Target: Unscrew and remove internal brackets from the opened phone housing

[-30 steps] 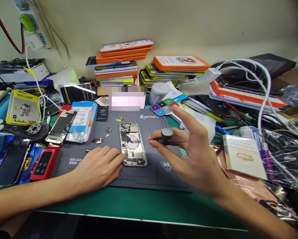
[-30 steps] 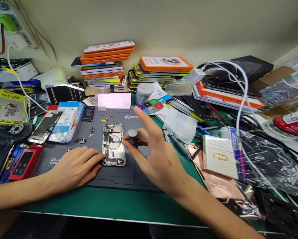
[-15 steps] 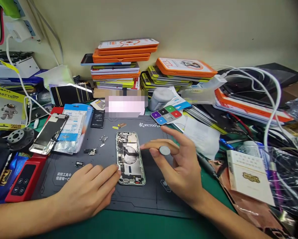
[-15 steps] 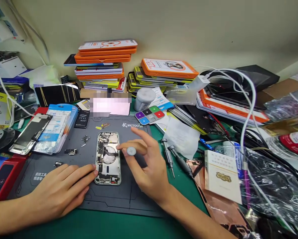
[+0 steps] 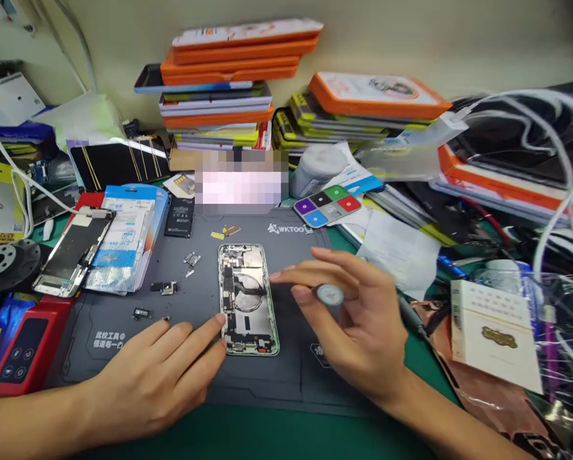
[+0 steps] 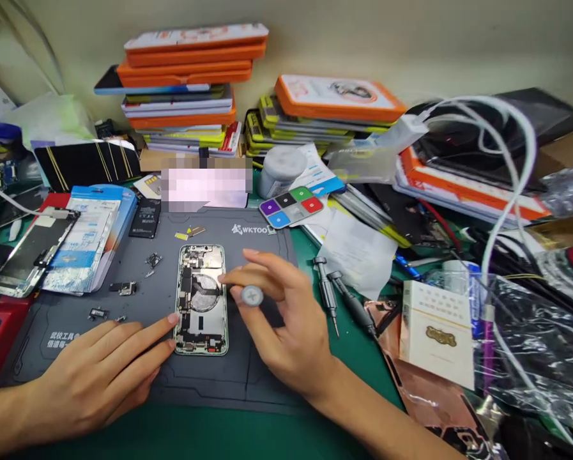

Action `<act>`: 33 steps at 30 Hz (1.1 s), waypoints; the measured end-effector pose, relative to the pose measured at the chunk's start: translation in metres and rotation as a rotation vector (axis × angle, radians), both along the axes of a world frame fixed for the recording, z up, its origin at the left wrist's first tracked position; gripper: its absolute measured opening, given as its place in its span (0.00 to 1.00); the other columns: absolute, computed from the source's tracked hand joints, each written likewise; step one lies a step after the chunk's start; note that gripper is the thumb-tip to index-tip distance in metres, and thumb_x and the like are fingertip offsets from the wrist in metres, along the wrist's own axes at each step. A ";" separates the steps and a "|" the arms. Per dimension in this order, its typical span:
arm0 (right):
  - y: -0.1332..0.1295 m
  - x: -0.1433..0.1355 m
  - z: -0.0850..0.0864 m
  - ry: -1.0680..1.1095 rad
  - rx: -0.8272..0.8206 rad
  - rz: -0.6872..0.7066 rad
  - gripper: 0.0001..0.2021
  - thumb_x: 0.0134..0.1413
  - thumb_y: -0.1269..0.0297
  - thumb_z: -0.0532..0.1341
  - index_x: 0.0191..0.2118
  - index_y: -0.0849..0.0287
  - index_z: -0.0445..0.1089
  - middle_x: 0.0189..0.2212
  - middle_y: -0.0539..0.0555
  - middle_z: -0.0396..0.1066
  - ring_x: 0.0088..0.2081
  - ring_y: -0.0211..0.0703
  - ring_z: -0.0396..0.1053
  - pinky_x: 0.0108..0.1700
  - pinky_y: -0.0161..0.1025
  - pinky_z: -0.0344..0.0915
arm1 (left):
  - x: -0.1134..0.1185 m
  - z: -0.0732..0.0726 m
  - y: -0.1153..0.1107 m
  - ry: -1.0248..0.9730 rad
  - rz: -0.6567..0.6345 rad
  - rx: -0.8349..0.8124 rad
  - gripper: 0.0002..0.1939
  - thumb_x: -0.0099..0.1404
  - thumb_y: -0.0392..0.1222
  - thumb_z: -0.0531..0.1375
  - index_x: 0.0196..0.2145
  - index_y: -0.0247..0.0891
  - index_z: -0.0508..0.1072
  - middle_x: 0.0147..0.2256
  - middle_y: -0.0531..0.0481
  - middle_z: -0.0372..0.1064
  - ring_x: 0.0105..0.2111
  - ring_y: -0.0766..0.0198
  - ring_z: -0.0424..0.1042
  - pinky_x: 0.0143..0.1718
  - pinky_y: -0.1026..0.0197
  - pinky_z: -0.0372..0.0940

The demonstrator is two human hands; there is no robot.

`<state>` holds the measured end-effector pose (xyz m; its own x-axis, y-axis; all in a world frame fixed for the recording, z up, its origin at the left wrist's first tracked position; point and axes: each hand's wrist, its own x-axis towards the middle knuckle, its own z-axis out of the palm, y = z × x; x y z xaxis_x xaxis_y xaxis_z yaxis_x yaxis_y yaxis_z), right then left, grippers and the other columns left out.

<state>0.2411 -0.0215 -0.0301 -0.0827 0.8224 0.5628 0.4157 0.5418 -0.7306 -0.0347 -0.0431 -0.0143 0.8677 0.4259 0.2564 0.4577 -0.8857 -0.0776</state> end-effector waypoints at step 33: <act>0.007 0.011 0.006 0.017 -0.023 -0.144 0.27 0.57 0.73 0.68 0.61 0.50 0.66 0.33 0.51 0.76 0.27 0.41 0.74 0.20 0.36 0.70 | -0.002 0.004 -0.004 0.041 0.000 -0.048 0.25 0.66 0.40 0.60 0.60 0.36 0.73 0.49 0.46 0.73 0.42 0.53 0.68 0.44 0.48 0.62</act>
<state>0.2519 -0.0140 -0.0245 0.0467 0.8379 0.5438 0.4753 0.4602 -0.7499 -0.0371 -0.0470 -0.0100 0.8771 0.4367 0.1999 0.4547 -0.8890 -0.0533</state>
